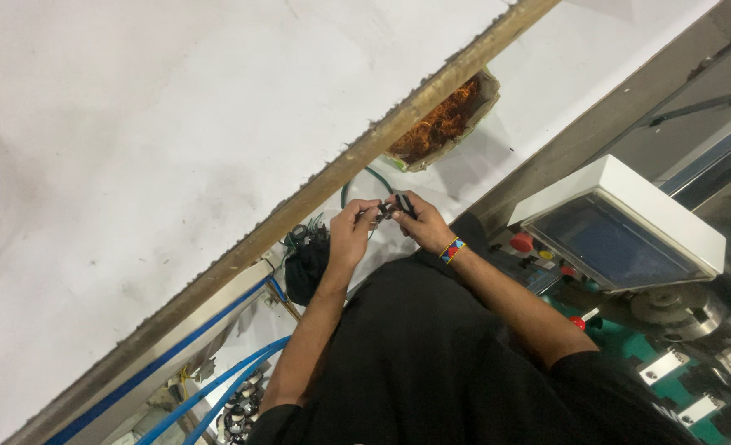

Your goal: The person sits at a factory workbench assembling small black lamp holder components. They pick up a holder, thread and press the wire into it by hand, and use pliers to crimp or secure the terminal, placing finished units with a pile of completed holders on the bench.

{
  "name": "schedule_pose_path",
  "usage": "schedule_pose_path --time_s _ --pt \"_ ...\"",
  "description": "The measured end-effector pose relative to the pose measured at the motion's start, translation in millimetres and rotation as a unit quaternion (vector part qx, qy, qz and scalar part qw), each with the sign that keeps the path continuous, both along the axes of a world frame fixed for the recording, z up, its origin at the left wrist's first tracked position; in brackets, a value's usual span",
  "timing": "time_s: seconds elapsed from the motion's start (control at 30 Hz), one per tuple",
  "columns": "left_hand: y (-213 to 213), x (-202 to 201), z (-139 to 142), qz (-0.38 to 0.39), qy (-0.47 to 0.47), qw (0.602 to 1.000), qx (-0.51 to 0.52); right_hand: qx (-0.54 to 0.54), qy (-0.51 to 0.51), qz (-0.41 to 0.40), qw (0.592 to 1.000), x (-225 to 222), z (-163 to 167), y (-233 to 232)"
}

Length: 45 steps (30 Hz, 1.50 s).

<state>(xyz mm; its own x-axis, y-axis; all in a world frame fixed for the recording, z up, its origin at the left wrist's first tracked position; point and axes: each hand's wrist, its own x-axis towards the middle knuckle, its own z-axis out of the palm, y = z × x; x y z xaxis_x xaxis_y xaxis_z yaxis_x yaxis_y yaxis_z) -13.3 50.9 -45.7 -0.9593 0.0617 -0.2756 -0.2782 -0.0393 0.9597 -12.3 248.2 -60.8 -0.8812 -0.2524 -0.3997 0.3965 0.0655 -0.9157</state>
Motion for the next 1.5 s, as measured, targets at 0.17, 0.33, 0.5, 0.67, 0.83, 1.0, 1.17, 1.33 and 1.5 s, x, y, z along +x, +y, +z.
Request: schedule_pose_path --time_s 0.17,0.33,0.5,0.67,0.83,1.0,1.17,1.33,1.5 --pt "-3.4 -2.0 -4.6 -0.054 0.111 0.982 -0.144 0.063 0.120 0.010 0.991 4.0 -8.8 -5.1" --pt "-5.9 -4.0 -8.6 -0.053 0.235 0.953 -0.182 0.341 0.274 0.082 0.896 5.7 23.7 7.2" --pt "-8.3 -3.0 -10.8 -0.093 0.199 0.953 -0.208 0.379 0.340 0.154 0.847 -9.6 44.4 12.7" --pt "-9.7 -2.7 -12.7 -0.072 0.251 0.932 -0.253 0.347 0.342 0.165 0.858 -15.1 36.2 9.5" --pt "-8.1 1.1 -26.1 -0.051 0.289 0.926 -0.239 0.358 0.326 0.184 0.856 -13.0 23.0 4.2" --pt "0.6 -3.3 -46.6 -0.067 0.249 0.909 -0.328 0.361 0.359 0.151 0.847 -10.1 18.2 2.5" --pt "0.6 -1.6 -40.1 -0.023 0.348 0.886 -0.306 0.362 0.368 0.076 0.853 10.9 20.0 -7.1" --pt "3.7 -4.2 -21.5 -0.022 0.345 0.901 -0.261 0.365 0.297 0.059 0.881 9.3 21.1 -13.7" --pt "3.3 -3.5 -16.0 -0.016 0.354 0.899 -0.256 0.299 0.307 0.037 0.903 6.9 27.4 -1.2"
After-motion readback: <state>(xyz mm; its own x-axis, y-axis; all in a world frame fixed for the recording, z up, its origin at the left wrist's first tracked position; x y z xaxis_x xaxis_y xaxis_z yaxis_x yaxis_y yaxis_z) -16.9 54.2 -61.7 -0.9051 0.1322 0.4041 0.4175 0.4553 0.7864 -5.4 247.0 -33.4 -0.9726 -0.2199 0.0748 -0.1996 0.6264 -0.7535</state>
